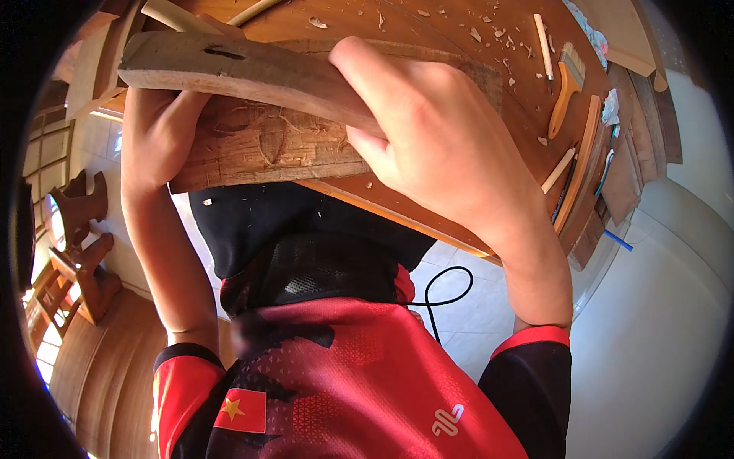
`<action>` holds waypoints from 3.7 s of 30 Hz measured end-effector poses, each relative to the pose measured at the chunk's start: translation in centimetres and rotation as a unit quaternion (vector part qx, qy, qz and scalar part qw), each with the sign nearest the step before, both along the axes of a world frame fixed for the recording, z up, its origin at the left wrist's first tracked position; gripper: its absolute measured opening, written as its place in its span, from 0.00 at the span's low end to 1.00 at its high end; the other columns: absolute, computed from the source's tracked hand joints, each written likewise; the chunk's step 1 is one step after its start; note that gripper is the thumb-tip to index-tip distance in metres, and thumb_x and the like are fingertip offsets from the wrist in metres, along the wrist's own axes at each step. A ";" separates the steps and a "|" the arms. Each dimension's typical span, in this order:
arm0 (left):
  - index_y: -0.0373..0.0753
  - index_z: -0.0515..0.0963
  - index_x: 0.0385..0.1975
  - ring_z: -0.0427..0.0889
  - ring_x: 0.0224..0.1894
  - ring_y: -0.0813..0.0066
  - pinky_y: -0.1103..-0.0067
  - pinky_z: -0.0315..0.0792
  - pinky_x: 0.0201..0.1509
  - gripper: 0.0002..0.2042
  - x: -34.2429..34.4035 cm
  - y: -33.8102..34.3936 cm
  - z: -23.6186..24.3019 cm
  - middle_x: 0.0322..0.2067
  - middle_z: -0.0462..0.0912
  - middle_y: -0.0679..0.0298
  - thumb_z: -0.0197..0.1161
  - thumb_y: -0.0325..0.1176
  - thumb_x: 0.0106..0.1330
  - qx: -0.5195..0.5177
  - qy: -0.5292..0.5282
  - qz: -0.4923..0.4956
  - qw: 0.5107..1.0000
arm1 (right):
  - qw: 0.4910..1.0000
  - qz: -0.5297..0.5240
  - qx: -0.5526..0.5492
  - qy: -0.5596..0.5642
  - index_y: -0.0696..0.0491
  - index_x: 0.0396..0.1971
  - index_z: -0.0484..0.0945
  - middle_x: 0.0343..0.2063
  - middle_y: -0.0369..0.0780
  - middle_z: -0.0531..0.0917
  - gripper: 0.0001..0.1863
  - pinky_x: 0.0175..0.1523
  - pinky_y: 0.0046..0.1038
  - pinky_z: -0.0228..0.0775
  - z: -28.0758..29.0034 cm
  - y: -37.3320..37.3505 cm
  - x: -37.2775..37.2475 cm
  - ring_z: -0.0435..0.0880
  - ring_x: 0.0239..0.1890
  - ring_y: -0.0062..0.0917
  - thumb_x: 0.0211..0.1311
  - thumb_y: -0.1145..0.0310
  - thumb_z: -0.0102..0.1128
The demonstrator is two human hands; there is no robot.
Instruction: The person carves a floral design into a rectangular wooden block using a chisel and a wooden mallet. They periodically brush away wood shavings with a small brush to clear the work area. The person continues to chip away at the wood to refine the carved pattern.
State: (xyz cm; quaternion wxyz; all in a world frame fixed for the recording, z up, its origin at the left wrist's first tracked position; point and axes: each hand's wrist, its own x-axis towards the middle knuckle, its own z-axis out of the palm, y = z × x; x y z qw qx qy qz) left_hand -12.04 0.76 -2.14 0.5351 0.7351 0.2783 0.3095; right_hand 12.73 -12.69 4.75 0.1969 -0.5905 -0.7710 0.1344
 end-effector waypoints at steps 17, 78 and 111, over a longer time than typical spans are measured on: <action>0.25 0.77 0.47 0.79 0.50 0.73 0.76 0.73 0.57 0.10 0.6 -0.1 1.5 0.49 0.79 0.57 0.55 0.25 0.73 0.014 0.006 -0.052 0.999 | 0.999 -0.009 -0.013 -0.032 0.55 0.46 0.72 0.27 0.48 0.83 0.25 0.32 0.43 0.76 -0.4 -0.2 -0.7 0.85 0.28 0.47 0.50 0.73 0.77; 0.31 0.80 0.39 0.79 0.37 0.81 0.80 0.72 0.45 0.13 1.8 -0.6 3.4 0.31 0.82 0.66 0.64 0.37 0.75 0.017 0.059 -0.040 0.997 | 0.959 -0.260 -0.063 0.093 0.58 0.48 0.77 0.26 0.40 0.84 0.26 0.39 0.31 0.77 -1.0 -1.5 -3.9 0.84 0.29 0.28 0.53 0.67 0.81; 0.31 0.83 0.33 0.76 0.31 0.78 0.78 0.69 0.38 0.12 2.6 -1.0 4.5 0.26 0.82 0.65 0.66 0.35 0.71 0.018 0.100 -0.011 0.995 | 0.884 -0.463 0.051 -0.041 0.56 0.38 0.75 0.32 0.46 0.82 0.18 0.36 0.43 0.79 -2.3 -9.5 10.4 0.86 0.34 0.44 0.61 0.60 0.72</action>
